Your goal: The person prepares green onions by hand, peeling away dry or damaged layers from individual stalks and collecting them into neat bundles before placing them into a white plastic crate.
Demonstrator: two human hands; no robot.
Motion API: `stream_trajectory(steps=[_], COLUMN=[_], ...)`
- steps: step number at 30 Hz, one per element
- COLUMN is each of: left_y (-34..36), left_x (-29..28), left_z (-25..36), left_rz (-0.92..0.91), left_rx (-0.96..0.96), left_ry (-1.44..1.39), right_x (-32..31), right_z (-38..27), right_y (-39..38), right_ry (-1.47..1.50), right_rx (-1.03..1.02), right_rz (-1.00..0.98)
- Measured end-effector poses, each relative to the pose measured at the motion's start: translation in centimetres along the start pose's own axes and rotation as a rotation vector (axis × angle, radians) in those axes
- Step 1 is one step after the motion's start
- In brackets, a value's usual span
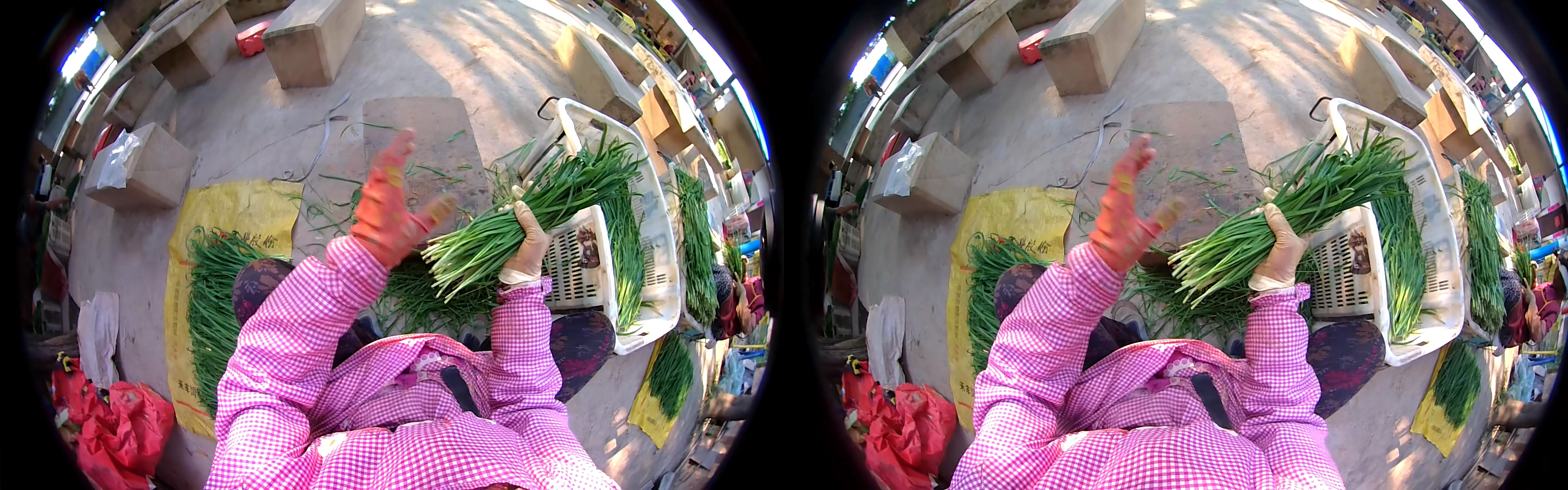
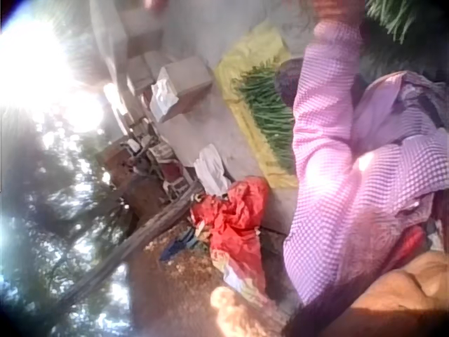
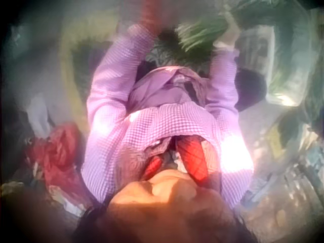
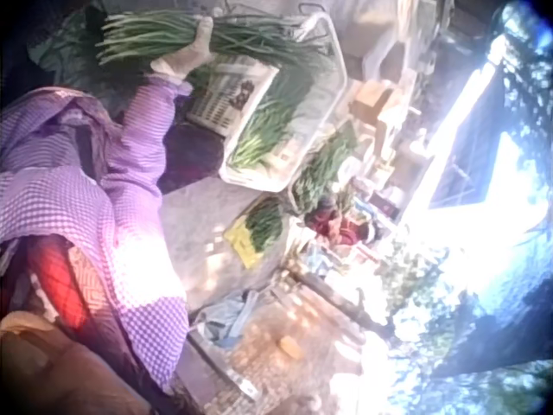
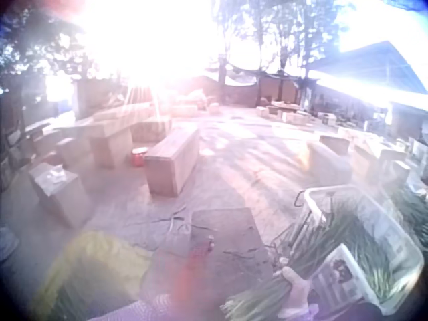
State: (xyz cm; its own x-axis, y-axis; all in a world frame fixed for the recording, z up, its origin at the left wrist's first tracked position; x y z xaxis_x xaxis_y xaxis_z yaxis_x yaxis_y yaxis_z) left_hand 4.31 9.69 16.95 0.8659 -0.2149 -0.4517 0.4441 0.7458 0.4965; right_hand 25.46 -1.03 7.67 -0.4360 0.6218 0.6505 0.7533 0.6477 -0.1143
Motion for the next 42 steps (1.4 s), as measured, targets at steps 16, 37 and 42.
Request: stream_trajectory(steps=[16,37,42], left_y=[-3.7,-4.9,-4.5], left_x=[4.7,2.9,4.6], left_z=[-5.5,2.7,11.8], left_rz=[-0.280,-0.368,-0.445], left_rx=[-0.446,-0.124,0.304], left_ry=[-0.173,-0.214,-0.057], right_x=[-6.5,-1.6,-2.1], right_z=[-8.4,-10.7,-10.1], right_y=[3.2,0.2,0.1], right_ry=[0.726,1.133,1.077], right_rx=[0.018,-0.011,0.014], right_rz=[-0.290,-0.787,-0.713])
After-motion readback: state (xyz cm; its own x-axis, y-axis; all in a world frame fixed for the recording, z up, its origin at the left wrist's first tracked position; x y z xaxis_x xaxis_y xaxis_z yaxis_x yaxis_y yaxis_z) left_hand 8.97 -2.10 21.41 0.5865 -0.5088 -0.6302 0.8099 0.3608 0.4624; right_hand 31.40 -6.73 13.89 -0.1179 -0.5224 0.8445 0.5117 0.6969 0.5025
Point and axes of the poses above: each hand's wrist, its own y-axis towards the middle knuckle, its own x-axis out of the palm, z = x × y, the point moved 7 cm from there along y, towards the middle knuckle, and after that the axes turned 2 degrees about y, right-handed, at the moved point
